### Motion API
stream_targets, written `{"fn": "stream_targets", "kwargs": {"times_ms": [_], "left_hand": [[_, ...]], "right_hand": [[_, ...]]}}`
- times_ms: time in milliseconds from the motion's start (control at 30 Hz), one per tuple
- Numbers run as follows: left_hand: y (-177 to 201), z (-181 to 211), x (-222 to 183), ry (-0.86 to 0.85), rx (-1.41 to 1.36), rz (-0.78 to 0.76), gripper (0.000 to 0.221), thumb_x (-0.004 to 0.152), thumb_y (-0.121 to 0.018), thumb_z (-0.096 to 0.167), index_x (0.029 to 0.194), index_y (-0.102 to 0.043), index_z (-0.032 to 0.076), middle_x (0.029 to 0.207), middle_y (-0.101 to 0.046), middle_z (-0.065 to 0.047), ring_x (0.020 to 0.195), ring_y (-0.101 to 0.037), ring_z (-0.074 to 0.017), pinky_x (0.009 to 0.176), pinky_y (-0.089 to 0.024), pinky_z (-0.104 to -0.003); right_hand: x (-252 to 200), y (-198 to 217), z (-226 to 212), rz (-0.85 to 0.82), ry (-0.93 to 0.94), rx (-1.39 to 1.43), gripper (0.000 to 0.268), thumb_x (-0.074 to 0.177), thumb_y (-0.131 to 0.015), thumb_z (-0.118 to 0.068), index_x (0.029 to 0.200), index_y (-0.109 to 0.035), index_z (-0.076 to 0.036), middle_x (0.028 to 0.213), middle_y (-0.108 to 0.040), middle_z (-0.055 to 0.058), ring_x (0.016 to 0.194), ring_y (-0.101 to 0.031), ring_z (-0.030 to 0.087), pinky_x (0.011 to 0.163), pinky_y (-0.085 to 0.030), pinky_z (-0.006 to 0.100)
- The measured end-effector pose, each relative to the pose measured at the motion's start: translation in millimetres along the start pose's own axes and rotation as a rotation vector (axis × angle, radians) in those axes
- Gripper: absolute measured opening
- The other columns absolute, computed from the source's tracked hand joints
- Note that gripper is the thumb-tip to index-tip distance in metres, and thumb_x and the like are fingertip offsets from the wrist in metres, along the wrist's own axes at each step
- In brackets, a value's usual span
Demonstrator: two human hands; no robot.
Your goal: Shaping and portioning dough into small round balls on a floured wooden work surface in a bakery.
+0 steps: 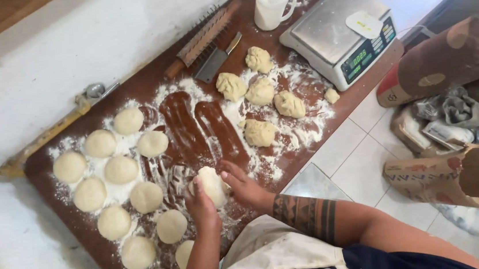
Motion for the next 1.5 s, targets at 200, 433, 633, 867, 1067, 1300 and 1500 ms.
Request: {"fn": "stream_targets", "kwargs": {"times_ms": [200, 433, 633, 867, 1067, 1300, 1500], "left_hand": [[-6.7, -23.9, 18.1, -0.018, 0.495, -0.316, 0.058, 0.093, -0.042, 0.058, 0.117, -0.068, 0.012, 0.119, -0.054, -0.011, 0.101, -0.045, -0.0238, 0.079, -0.038, -0.042], [-20.3, -7.8, 24.3, 0.198, 0.496, -0.362, 0.06, 0.101, -0.031, 0.057, 0.139, -0.057, 0.019, 0.099, -0.07, -0.008, 0.069, -0.063, -0.0192, 0.05, -0.046, -0.026], [-28.6, 15.5, 41.7, 0.467, -0.031, 0.09, 0.059, 0.101, -0.052, 0.057, 0.113, -0.067, 0.001, 0.109, -0.073, -0.024, 0.09, -0.072, -0.0418, 0.071, -0.062, -0.051], [-28.9, -18.1, 47.1, -0.045, 0.428, -0.176, 0.06, 0.1, -0.028, 0.047, 0.142, -0.044, 0.007, 0.148, -0.041, -0.02, 0.123, -0.058, -0.0388, 0.082, -0.067, -0.05], [-10.7, -15.3, 57.5, 0.3, 0.423, -0.068, 0.075, 0.098, -0.023, 0.059, 0.156, -0.04, 0.015, 0.159, -0.027, -0.013, 0.118, -0.061, -0.0337, 0.089, -0.057, -0.051], [-30.1, -37.6, 59.9, 0.364, 0.446, -0.35, 0.068, 0.098, -0.029, 0.056, 0.154, -0.036, 0.018, 0.136, -0.058, -0.022, 0.101, -0.067, -0.0352, 0.069, -0.059, -0.039], [-29.7, -25.2, 69.9, 0.402, 0.232, -0.169, 0.063, 0.101, -0.036, 0.054, 0.14, -0.051, 0.006, 0.126, -0.064, -0.027, 0.103, -0.067, -0.047, 0.078, -0.062, -0.054]], "right_hand": [[13.5, 8.3, 2.5, 0.106, -0.268, 0.04, 0.038, 0.107, -0.038, -0.041, 0.123, -0.057, -0.012, 0.091, -0.064, 0.008, 0.068, -0.062, 0.018, 0.054, -0.053, 0.027], [17.7, 6.5, -14.7, -0.079, -0.392, -0.204, 0.059, 0.103, -0.041, -0.047, 0.147, -0.045, -0.009, 0.126, -0.067, 0.014, 0.092, -0.07, 0.021, 0.071, -0.061, 0.023], [26.6, 12.6, 4.1, -0.22, -0.298, 0.013, 0.078, 0.098, -0.046, -0.049, 0.163, -0.011, -0.026, 0.144, -0.054, 0.013, 0.098, -0.062, 0.018, 0.073, -0.056, 0.022], [61.6, 35.9, 14.5, 0.004, -0.364, 0.256, 0.022, 0.105, -0.055, -0.023, 0.117, -0.064, -0.007, 0.104, -0.069, 0.019, 0.07, -0.071, 0.027, 0.047, -0.059, 0.029], [86.9, 58.3, 86.0, -0.147, 0.189, -1.1, 0.029, 0.097, -0.065, -0.03, 0.124, -0.068, -0.019, 0.137, -0.059, 0.01, 0.134, -0.045, 0.031, 0.113, -0.041, 0.044], [114.7, 40.3, 90.5, -0.37, -0.497, -0.364, 0.088, 0.097, -0.013, -0.077, 0.115, -0.063, -0.007, 0.1, -0.068, 0.019, 0.091, -0.071, 0.031, 0.075, -0.059, 0.038], [80.0, 33.8, 48.8, -0.169, -0.469, 0.055, 0.069, 0.101, -0.028, -0.06, 0.157, -0.023, -0.021, 0.142, -0.052, 0.016, 0.117, -0.062, 0.032, 0.093, -0.059, 0.042]]}}
Point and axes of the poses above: each hand's wrist, its own x-axis towards the middle knuckle, its own y-axis out of the back of the hand, z = x × y, the point moved 2 cm from there along x, towards the middle knuckle
